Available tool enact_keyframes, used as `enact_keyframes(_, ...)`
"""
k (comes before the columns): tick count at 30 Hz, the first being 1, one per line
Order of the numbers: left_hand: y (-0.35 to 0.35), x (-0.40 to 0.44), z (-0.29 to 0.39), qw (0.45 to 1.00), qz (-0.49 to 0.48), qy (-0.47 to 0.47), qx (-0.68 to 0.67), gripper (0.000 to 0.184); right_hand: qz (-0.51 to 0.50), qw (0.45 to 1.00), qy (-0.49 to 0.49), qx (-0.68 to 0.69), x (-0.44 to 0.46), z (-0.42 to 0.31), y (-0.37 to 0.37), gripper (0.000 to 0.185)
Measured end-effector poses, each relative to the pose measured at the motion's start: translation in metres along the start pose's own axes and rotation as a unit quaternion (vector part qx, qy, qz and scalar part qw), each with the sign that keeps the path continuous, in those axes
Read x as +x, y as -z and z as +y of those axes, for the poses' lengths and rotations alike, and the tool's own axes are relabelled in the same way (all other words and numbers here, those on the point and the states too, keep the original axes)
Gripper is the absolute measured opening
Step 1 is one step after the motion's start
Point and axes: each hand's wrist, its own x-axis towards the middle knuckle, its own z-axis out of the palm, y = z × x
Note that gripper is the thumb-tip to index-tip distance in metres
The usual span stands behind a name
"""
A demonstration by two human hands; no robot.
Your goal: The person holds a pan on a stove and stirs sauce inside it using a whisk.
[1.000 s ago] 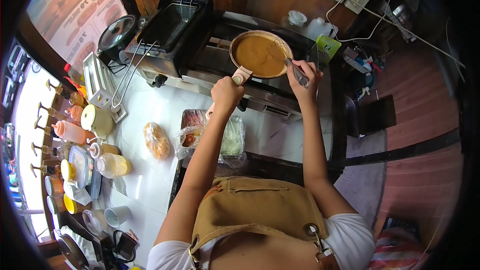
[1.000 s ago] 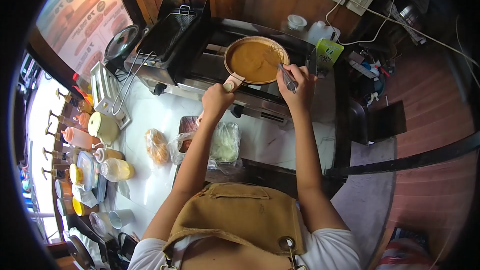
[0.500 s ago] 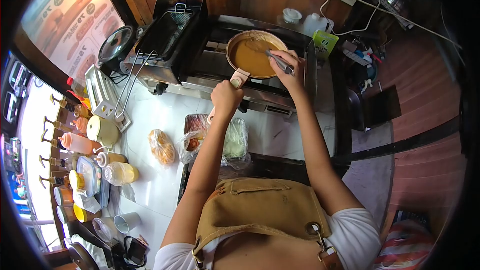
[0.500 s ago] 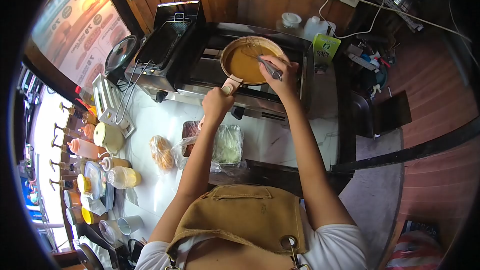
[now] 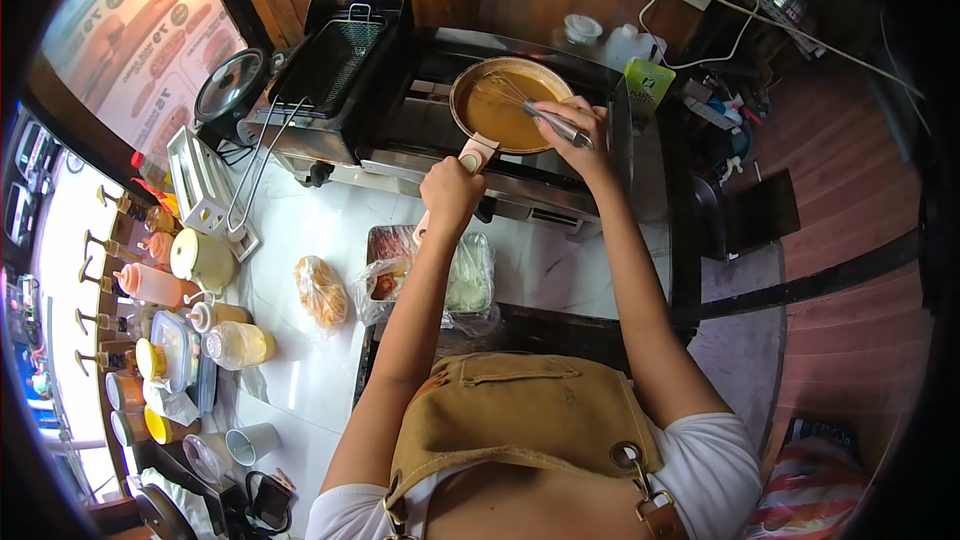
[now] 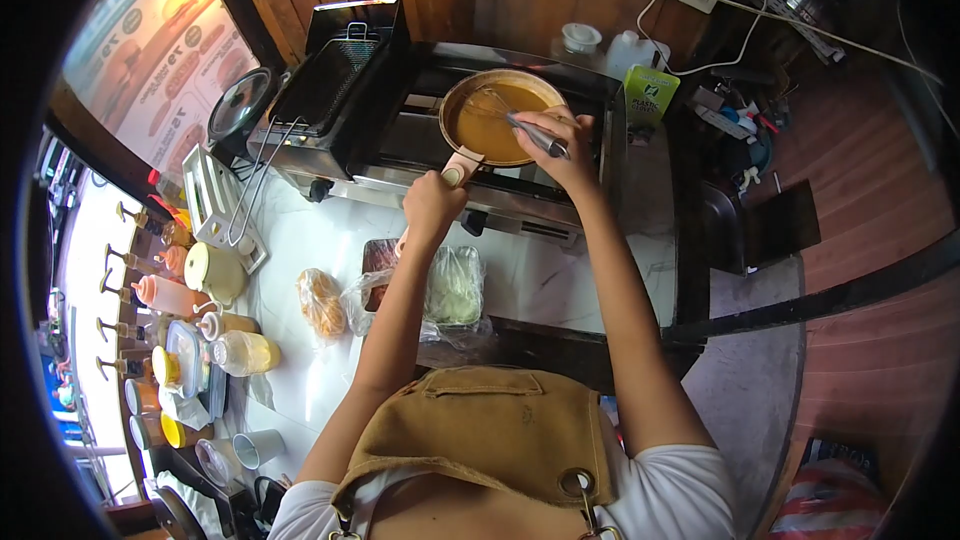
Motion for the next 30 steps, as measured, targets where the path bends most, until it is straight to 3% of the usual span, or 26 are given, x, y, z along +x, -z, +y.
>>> enact_keyframes(6,0.001,-0.002,0.001,1.0,0.005,0.008,-0.001,0.021,0.056,0.993,0.025,-0.098,-0.008,0.006,0.01,0.021)
enact_keyframes(14,-0.004,0.0,-0.003,0.999,0.028,-0.018,0.012,0.021,0.103,0.983,-0.053,-0.145,-0.018,-0.039,0.028,0.018)
enact_keyframes(16,-0.003,-0.001,-0.003,1.0,0.024,-0.014,0.013,0.021,0.09,0.976,-0.111,-0.162,-0.02,-0.051,0.034,0.02)
enact_keyframes(18,-0.004,0.001,-0.003,0.999,0.026,-0.015,-0.014,0.025,0.088,0.976,-0.132,-0.15,-0.014,-0.065,0.039,0.017)
enact_keyframes(20,-0.002,0.0,-0.002,1.0,0.019,-0.015,-0.006,0.026,0.056,0.972,-0.229,-0.004,-0.013,-0.076,0.038,0.012)
enact_keyframes(21,-0.001,-0.001,-0.001,1.0,0.02,-0.013,0.001,0.024,0.078,0.97,-0.212,0.088,-0.014,-0.067,0.027,0.01)
enact_keyframes(25,-0.001,-0.001,0.001,1.0,0.025,-0.013,0.012,0.021,0.107,0.971,-0.178,0.118,-0.006,-0.034,-0.013,0.01)
enact_keyframes(27,-0.001,-0.002,0.002,0.999,0.025,-0.016,0.015,0.021,0.179,0.962,-0.195,0.072,-0.007,-0.025,-0.021,0.009)
enact_keyframes(30,-0.003,0.002,-0.002,0.999,0.027,-0.018,0.015,0.021,0.208,0.958,-0.198,0.003,-0.007,-0.039,-0.007,0.009)
